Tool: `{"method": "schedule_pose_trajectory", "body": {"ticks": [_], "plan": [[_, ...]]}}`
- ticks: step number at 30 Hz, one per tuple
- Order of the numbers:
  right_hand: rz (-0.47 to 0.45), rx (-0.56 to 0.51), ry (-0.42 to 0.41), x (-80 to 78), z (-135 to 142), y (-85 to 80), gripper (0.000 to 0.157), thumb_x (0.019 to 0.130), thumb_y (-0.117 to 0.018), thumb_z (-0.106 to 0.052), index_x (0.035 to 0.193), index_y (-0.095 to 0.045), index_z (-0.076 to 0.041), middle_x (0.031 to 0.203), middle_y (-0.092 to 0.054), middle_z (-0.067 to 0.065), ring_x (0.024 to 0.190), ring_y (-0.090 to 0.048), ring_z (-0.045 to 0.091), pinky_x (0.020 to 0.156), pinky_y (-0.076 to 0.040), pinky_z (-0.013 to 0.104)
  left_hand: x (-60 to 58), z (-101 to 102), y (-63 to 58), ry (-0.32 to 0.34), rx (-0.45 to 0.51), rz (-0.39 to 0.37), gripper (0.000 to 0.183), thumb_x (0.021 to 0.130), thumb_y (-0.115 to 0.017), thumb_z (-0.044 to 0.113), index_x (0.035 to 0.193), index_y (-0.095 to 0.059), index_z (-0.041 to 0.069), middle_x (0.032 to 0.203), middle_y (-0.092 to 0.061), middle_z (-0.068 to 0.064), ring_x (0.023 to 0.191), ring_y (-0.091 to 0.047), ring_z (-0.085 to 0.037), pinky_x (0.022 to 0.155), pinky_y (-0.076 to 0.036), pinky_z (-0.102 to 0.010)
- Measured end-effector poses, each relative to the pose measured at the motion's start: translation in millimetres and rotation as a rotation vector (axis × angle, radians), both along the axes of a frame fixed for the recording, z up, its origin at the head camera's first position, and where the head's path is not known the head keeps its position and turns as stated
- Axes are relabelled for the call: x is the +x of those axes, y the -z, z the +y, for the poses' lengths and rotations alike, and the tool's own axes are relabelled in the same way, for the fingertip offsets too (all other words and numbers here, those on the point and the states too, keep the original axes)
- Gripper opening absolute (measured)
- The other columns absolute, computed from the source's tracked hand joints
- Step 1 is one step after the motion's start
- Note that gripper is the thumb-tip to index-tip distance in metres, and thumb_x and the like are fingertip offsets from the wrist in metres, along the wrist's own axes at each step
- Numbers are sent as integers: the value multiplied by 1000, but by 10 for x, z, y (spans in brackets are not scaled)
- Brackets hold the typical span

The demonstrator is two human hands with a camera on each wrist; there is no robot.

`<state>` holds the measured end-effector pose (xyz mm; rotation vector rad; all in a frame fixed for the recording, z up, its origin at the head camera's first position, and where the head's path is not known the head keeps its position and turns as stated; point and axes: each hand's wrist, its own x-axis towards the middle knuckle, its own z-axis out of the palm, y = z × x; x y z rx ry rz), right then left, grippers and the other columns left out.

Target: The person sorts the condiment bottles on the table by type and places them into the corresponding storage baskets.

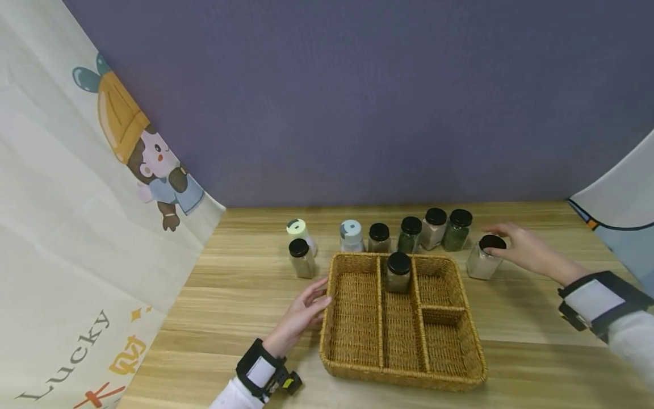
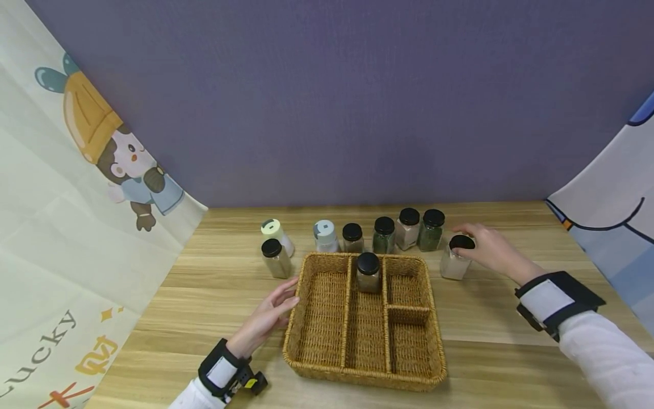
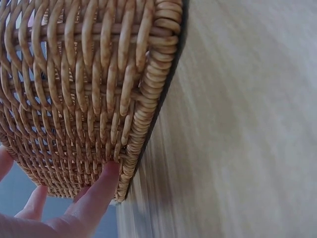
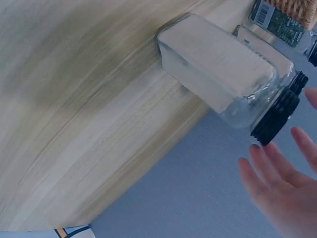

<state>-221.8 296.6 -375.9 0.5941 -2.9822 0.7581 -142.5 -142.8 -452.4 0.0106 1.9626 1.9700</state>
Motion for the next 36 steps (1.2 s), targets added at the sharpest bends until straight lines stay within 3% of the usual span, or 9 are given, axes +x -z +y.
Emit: {"method": "schedule_pose_trajectory", "body": {"ticks": [18, 24, 36], "plan": [[54, -49, -34, -28, 25, 175, 50, 78, -65, -12, 116, -45, 14, 114, -45, 37, 98, -47, 49, 77, -42, 57, 1, -3, -2, 5, -3, 8, 61, 84, -58, 28, 137, -30, 15, 137, -30, -21, 117, -40, -34, 91, -42, -45], [35, -54, -21, -39, 30, 218, 51, 79, -65, -11, 118, -44, 13, 114, -44, 38, 94, -50, 48, 72, -46, 54, -1, -5, 6, 4, -1, 8, 61, 84, -58, 28, 137, -31, 15, 137, -30, -20, 118, -39, -34, 92, -42, -45], [2, -55, -1, -11, 39, 225, 53, 81, -63, -17, 121, -41, 11, 119, -41, 38, 99, -46, 50, 75, -42, 57, 8, -6, 4, 2, -5, 8, 61, 84, -58, 29, 137, -31, 15, 137, -30, -20, 118, -39, -34, 93, -40, -46]]}}
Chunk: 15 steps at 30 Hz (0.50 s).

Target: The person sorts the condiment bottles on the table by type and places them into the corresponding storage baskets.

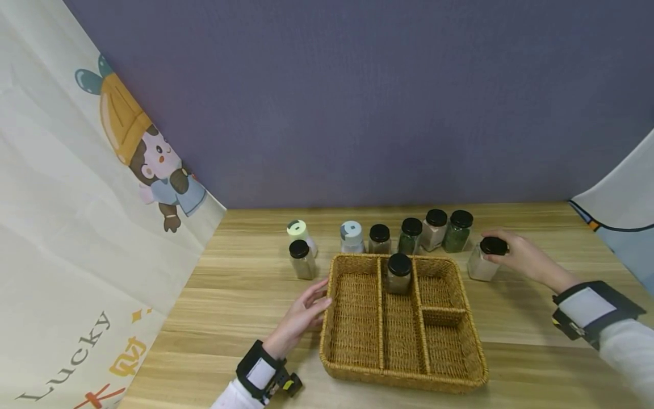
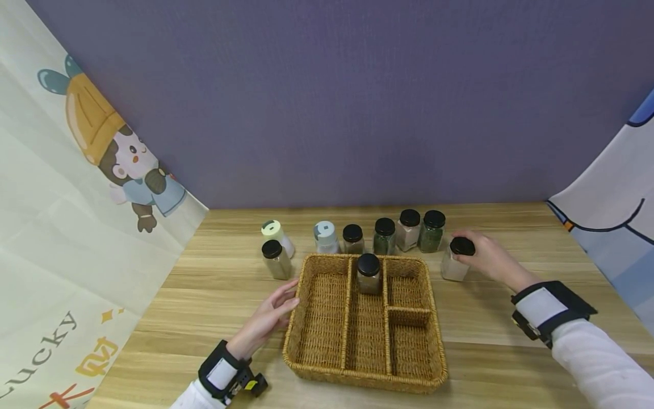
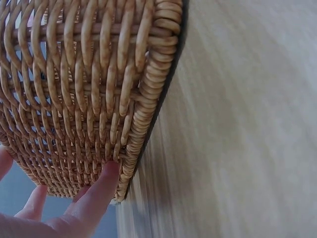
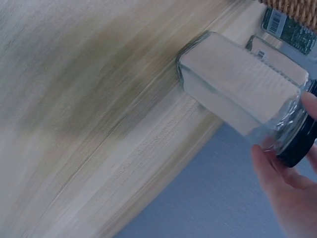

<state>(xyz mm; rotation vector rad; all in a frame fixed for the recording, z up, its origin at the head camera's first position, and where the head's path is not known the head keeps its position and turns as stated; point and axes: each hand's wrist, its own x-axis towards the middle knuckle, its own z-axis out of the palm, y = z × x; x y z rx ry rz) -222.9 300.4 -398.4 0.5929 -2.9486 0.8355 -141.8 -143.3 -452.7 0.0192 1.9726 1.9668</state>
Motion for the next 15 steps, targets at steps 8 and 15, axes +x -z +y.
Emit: {"method": "schedule_pose_trajectory", "body": {"ticks": [8, 15], "plan": [[-10, -9, -4, -3, -13, -6, 52, 81, -62, -14, 121, -41, 13, 118, -41, 38, 99, -46, 50, 76, -43, 57, 5, 2, 1, -3, -16, 2, 61, 84, -58, 30, 137, -31, 16, 137, -30, -19, 118, -39, -33, 92, -40, -47], [23, 28, -26, -6, -23, -7, 52, 81, -61, -11, 121, -40, 14, 117, -42, 39, 100, -45, 50, 77, -42, 58, 6, 4, 7, -8, -5, 4, 61, 84, -58, 29, 137, -31, 15, 137, -31, -19, 118, -40, -33, 92, -41, -45]]}}
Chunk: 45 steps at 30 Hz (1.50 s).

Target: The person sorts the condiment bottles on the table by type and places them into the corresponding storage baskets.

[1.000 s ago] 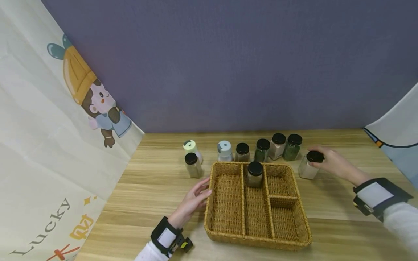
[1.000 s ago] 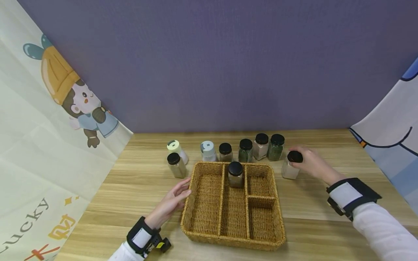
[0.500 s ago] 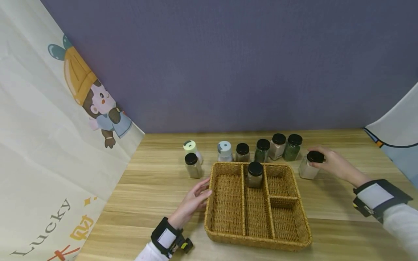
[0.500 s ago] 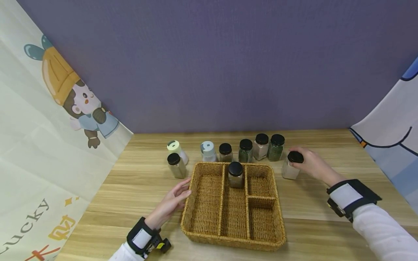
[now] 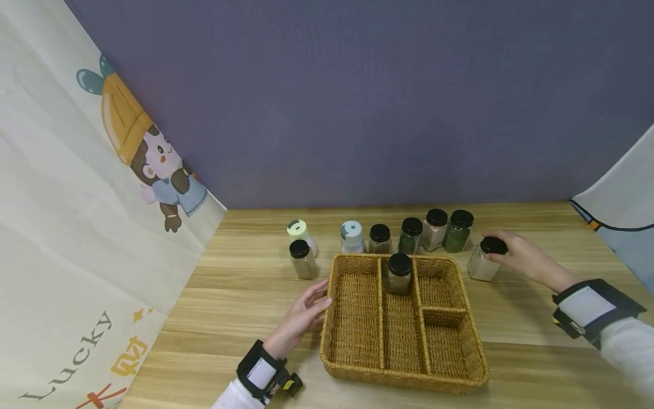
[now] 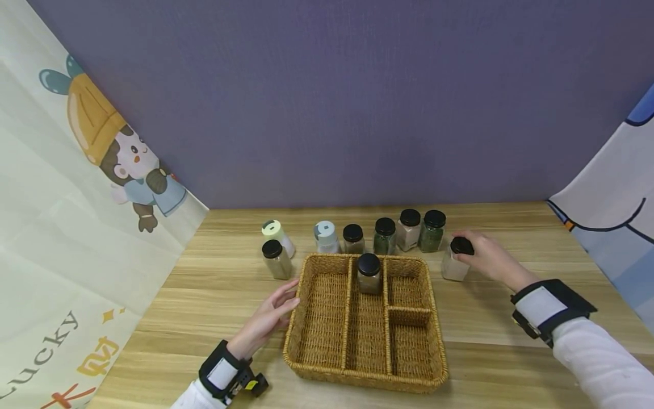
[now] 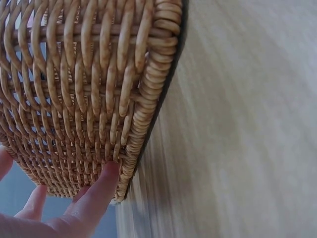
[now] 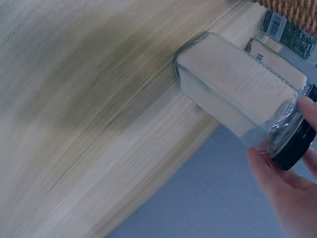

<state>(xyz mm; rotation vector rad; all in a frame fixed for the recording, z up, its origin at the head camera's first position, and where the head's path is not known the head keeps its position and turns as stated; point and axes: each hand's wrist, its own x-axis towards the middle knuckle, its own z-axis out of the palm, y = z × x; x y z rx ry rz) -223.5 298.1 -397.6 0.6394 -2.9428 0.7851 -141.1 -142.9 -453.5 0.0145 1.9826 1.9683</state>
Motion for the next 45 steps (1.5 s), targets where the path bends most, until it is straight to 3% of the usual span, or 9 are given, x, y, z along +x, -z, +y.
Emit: {"method": "schedule_pose_trajectory", "body": {"ticks": [15, 25, 35, 45], "plan": [[50, 0, -20, 25, -35, -8, 51, 78, -65, -7, 117, -42, 17, 115, -43, 39, 103, -41, 52, 82, -38, 60, -4, 2, -6, 3, 0, -3, 62, 83, -59, 30, 137, -32, 15, 136, -31, -19, 117, -40, -33, 91, -41, -45], [110, -6, -46, 45, -47, -24, 48, 75, -65, -3, 114, -45, 17, 110, -47, 39, 96, -48, 50, 77, -43, 58, 2, -2, -10, 10, 1, -2, 62, 84, -58, 30, 137, -31, 15, 137, -30, -19, 118, -39, -33, 92, -41, -45], [116, 1, -52, 57, -79, -198, 46, 76, -65, -3, 112, -46, 18, 100, -52, 38, 83, -56, 43, 64, -51, 48, 5, 3, -14, 4, 15, -9, 62, 84, -59, 30, 137, -31, 15, 137, -30, -18, 118, -39, -33, 93, -40, -45], [192, 41, -53, 112, -153, -364, 48, 75, -67, -5, 114, -47, 14, 108, -50, 37, 91, -51, 49, 74, -44, 58, 1, -7, -7, 4, 36, -15, 62, 84, -59, 28, 137, -31, 14, 137, -30, -20, 117, -40, -34, 91, -43, -43]]}}
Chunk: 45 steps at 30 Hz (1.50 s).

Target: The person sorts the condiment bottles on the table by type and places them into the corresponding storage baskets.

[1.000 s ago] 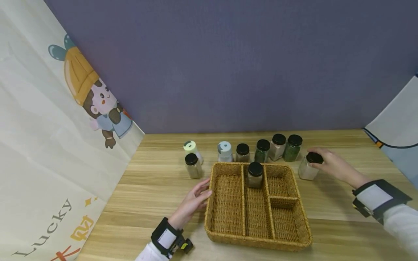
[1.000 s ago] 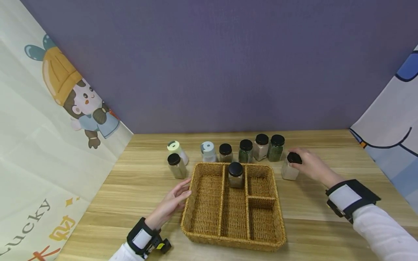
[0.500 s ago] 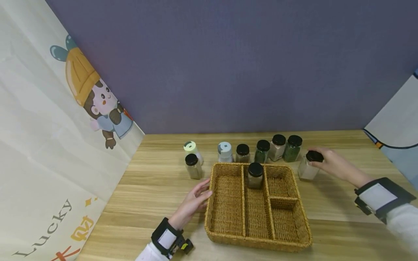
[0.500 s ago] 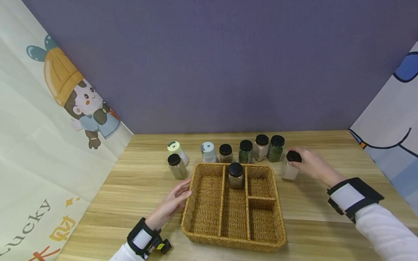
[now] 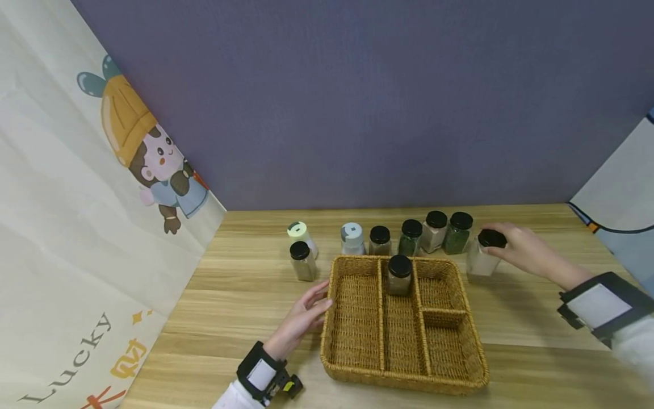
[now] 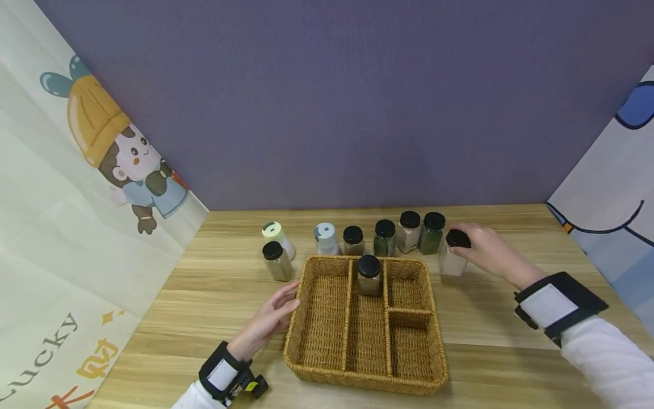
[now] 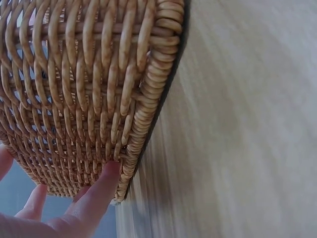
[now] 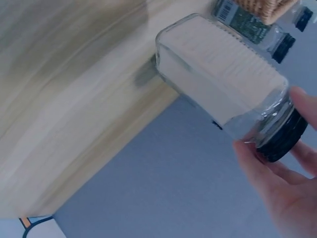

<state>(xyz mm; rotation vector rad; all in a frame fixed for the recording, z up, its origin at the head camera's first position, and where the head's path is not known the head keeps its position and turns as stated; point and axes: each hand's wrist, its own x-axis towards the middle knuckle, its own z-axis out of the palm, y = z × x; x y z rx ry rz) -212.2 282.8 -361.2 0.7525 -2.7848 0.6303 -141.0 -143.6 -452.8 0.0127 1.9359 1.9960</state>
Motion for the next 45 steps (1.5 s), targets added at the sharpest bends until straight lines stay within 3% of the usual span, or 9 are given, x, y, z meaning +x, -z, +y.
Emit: {"method": "schedule_pose_trajectory", "body": {"ticks": [6, 20, 34, 45], "plan": [[-2, 6, 7, 25, -37, -82, 48, 76, -67, -8, 116, -47, 13, 112, -48, 36, 97, -47, 50, 77, -41, 59, -1, 0, -17, 2, -2, -7, 62, 84, -59, 28, 137, -30, 15, 137, -30, -20, 118, -40, -34, 91, -42, -44], [67, 23, -2, 100, -156, -284, 49, 74, -69, -9, 114, -49, 11, 107, -52, 35, 93, -51, 49, 75, -43, 58, -12, -5, -14, 0, 11, -17, 61, 84, -59, 26, 137, -31, 15, 137, -29, -20, 115, -42, -33, 89, -44, -43], [0, 52, -7, 183, -278, -452, 50, 78, -66, -14, 119, -47, 9, 112, -49, 35, 90, -54, 44, 72, -47, 53, -16, -6, -37, 4, 15, -18, 62, 84, -58, 27, 138, -30, 15, 138, -29, -19, 117, -41, -33, 90, -43, -43], [0, 51, -26, 214, -347, -520, 49, 79, -65, -16, 119, -47, 7, 113, -49, 33, 87, -56, 40, 68, -49, 50, -14, -6, -37, 4, 20, -24, 62, 84, -59, 26, 138, -30, 16, 138, -29, -19, 116, -42, -33, 90, -43, -43]]}}
